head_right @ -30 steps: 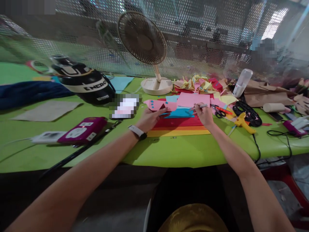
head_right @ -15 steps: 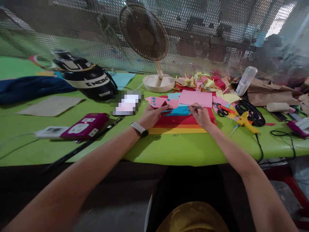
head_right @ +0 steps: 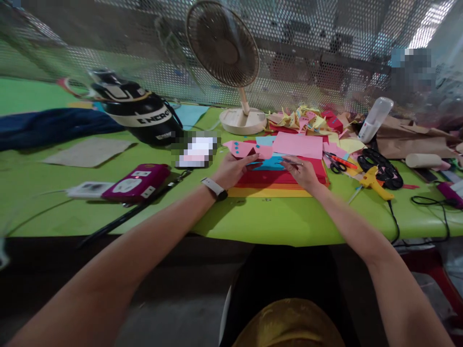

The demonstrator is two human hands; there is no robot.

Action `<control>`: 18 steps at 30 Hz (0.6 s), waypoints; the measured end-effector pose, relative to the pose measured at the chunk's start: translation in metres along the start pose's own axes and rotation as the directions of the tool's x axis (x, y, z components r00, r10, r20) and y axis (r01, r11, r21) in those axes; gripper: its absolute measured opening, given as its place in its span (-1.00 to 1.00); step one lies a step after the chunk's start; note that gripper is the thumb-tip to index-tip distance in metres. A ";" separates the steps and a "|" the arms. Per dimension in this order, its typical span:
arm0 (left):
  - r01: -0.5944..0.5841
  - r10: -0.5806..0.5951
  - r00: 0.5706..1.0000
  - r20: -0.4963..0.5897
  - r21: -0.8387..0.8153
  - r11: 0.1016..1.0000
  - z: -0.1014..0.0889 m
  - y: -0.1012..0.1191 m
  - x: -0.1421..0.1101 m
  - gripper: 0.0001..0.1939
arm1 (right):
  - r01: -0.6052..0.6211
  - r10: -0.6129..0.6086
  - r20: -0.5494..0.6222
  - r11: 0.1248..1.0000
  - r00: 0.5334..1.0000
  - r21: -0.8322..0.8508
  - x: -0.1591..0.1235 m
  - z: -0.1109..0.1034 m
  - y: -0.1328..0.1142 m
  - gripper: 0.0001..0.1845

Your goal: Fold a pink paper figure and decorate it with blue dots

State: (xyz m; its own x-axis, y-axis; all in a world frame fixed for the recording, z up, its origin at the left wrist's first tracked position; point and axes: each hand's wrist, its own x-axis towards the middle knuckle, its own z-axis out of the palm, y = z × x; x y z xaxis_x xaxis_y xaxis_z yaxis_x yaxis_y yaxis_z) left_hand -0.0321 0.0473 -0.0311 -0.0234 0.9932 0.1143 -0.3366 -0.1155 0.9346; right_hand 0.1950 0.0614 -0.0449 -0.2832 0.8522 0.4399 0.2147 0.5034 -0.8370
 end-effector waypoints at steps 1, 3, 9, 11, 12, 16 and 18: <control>0.004 -0.004 1.000 0.006 -0.002 1.000 0.000 0.000 0.000 -0.66 | -0.001 0.001 0.004 1.000 1.000 0.011 -0.001 0.001 -0.001 -0.62; 0.010 -0.010 1.000 0.020 -0.004 1.000 -0.001 -0.001 0.000 -0.66 | -0.013 0.013 0.001 0.999 1.000 0.030 -0.002 0.002 -0.004 -0.65; 0.020 -0.019 1.000 0.019 -0.040 0.999 -0.003 -0.003 0.002 -0.69 | -0.153 0.165 -0.050 0.971 0.985 0.186 -0.001 0.004 -0.015 -0.64; 0.030 -0.029 0.999 0.022 -0.042 0.999 -0.003 -0.004 0.002 -0.70 | -0.247 0.275 -0.069 0.931 0.959 0.269 0.001 0.002 -0.018 -0.64; 0.038 -0.037 0.999 0.020 -0.041 0.998 -0.003 -0.004 0.003 -0.71 | -0.292 0.331 -0.080 0.905 0.940 0.311 0.002 0.000 -0.020 -0.65; 0.079 -0.079 0.997 0.005 -0.057 0.995 -0.003 -0.005 0.004 -0.71 | -0.429 0.509 -0.101 0.803 0.855 0.413 0.007 -0.003 -0.024 -0.74; 0.091 -0.092 0.996 0.002 -0.082 0.992 -0.003 -0.005 0.004 -0.71 | -0.477 0.563 -0.085 0.762 0.822 0.438 0.010 -0.001 -0.026 -0.79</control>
State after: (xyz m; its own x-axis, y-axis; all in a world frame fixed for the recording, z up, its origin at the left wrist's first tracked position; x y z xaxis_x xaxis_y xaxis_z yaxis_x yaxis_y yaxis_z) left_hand -0.0332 0.0522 -0.0366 0.0093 0.9995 0.0289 -0.4131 -0.0225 0.9104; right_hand 0.1881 0.0568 -0.0185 -0.0325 0.9961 -0.0822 -0.1110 -0.0854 -0.9901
